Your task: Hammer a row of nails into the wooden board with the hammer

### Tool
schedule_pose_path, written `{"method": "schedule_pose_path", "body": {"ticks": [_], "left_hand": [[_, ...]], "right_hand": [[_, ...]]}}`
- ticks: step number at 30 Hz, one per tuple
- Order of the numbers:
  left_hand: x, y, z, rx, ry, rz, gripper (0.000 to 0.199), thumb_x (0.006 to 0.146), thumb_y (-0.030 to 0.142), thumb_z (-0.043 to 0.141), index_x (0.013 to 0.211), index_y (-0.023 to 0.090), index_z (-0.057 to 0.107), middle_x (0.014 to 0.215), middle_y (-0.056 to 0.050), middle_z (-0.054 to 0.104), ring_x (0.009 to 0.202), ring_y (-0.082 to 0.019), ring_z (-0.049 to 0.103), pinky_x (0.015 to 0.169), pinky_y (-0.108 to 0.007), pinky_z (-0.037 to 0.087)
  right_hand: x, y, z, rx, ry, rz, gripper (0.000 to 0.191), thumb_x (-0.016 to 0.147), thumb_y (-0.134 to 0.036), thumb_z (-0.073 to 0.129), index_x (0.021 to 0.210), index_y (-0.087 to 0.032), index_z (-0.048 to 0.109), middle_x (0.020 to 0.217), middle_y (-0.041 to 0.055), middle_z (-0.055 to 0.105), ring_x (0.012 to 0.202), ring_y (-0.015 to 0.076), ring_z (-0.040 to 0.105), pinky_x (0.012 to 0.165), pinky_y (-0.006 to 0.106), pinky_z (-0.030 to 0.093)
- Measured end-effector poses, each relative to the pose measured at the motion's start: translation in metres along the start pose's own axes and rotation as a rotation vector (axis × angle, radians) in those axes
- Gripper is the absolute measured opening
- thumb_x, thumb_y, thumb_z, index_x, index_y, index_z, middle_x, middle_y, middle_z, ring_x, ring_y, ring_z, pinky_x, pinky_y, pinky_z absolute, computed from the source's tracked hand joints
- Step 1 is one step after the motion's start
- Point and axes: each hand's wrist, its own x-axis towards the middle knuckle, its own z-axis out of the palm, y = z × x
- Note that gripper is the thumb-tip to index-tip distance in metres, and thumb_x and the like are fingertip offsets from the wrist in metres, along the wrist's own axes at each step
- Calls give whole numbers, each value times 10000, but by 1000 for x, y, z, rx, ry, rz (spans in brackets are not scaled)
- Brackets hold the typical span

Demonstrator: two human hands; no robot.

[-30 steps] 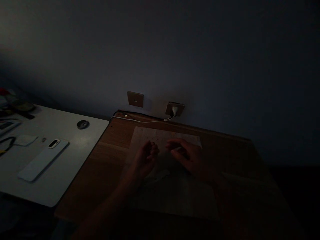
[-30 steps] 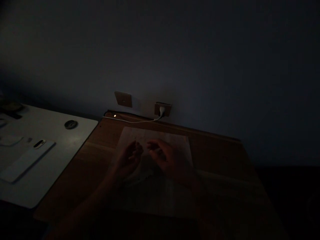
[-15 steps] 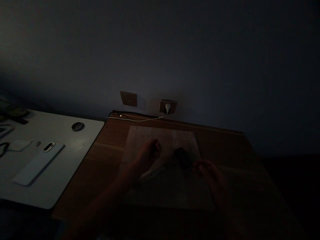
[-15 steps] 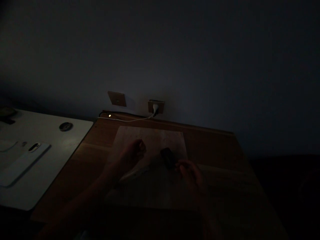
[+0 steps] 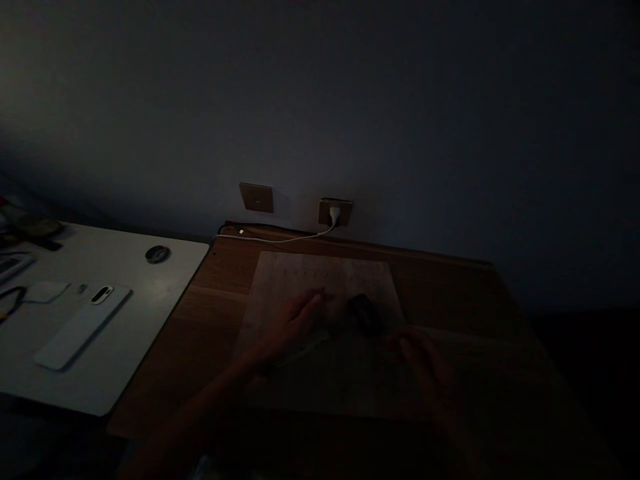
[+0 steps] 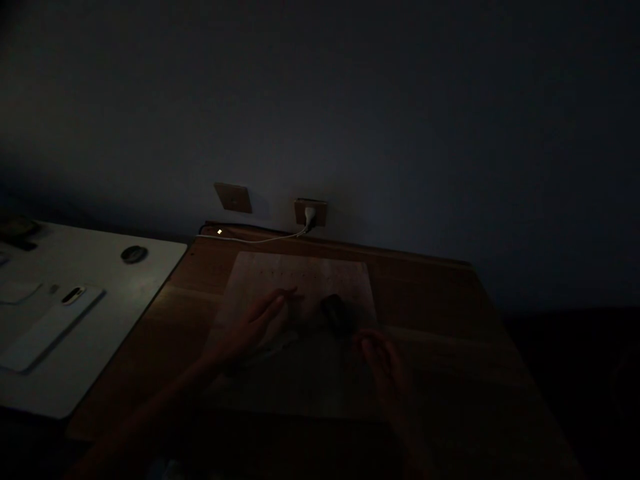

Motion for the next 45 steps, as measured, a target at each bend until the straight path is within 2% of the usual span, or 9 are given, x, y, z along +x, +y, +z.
{"method": "schedule_pose_path", "body": {"ticks": [4, 7, 10, 14, 21, 31, 36, 41, 45], "left_hand": [[-38, -20, -31, 406, 240, 102, 378, 1023, 484, 508, 1226, 215, 678, 1465, -134, 634, 1332, -293, 613, 1152, -474, 484], [-66, -47, -57, 760, 494, 35, 379, 1006, 436, 502, 1259, 200, 658, 1451, -171, 605, 1302, -350, 603, 1103, -562, 507], [-89, -69, -74, 918, 526, -66, 411, 987, 440, 489, 1264, 187, 657, 1326, -176, 673, 1191, -365, 647, 1010, -576, 549], [-103, -74, -72, 852, 486, -135, 477, 995, 494, 433, 1263, 175, 666, 1226, -166, 734, 1132, -356, 674, 1002, -568, 541], [-96, -46, -66, 436, 566, -348, 577, 900, 629, 515, 1234, 180, 657, 1166, -131, 764, 1039, -289, 739, 855, -398, 602], [-110, -44, -135, 556, 817, -476, 394, 784, 585, 550, 909, 233, 674, 877, -52, 765, 832, -265, 725, 756, -349, 568], [-130, -37, -169, 608, 933, -513, 363, 797, 562, 543, 885, 240, 686, 963, -68, 777, 935, -284, 730, 837, -368, 567], [-143, -43, -198, 611, 936, -571, 379, 866, 534, 541, 952, 200, 696, 1018, -82, 786, 954, -281, 729, 780, -350, 546], [-146, -49, -207, 681, 922, -522, 413, 870, 547, 521, 958, 183, 694, 1015, -102, 795, 976, -305, 727, 769, -354, 526]], "right_hand": [[7, 24, -19, -252, 149, -19, 542, 794, -723, 619, 1025, -244, 726, 1105, 135, 791, 1040, 338, 727, 916, 494, 582], [11, 49, -26, -445, 220, -86, 603, 810, -735, 521, 1057, -220, 715, 1149, 172, 765, 1113, 380, 694, 1012, 576, 524], [11, 66, -24, -490, 179, -65, 620, 829, -714, 494, 1105, -200, 704, 1186, 196, 754, 1149, 389, 685, 1045, 587, 503], [7, 69, -17, -439, 179, 12, 623, 839, -721, 506, 1168, -223, 684, 1240, 179, 760, 1139, 369, 710, 983, 537, 554], [6, 57, -9, -361, 216, -4, 578, 775, -689, 576, 1077, -212, 694, 1121, 169, 790, 1053, 358, 733, 936, 513, 575], [-28, 27, 53, -240, 17, -29, 485, 744, -617, 628, 999, -219, 740, 1004, 157, 825, 920, 341, 782, 800, 457, 632], [-47, 9, 93, -152, -113, -57, 432, 810, -584, 632, 1005, -219, 756, 964, 137, 834, 882, 310, 803, 784, 410, 653], [-61, 7, 122, -64, -240, -108, 396, 838, -560, 662, 1014, -217, 750, 981, 140, 837, 892, 303, 814, 765, 382, 660], [-64, 7, 129, -145, -285, -135, 387, 897, -557, 620, 1069, -241, 762, 1016, 120, 837, 908, 293, 808, 793, 399, 650]]}}
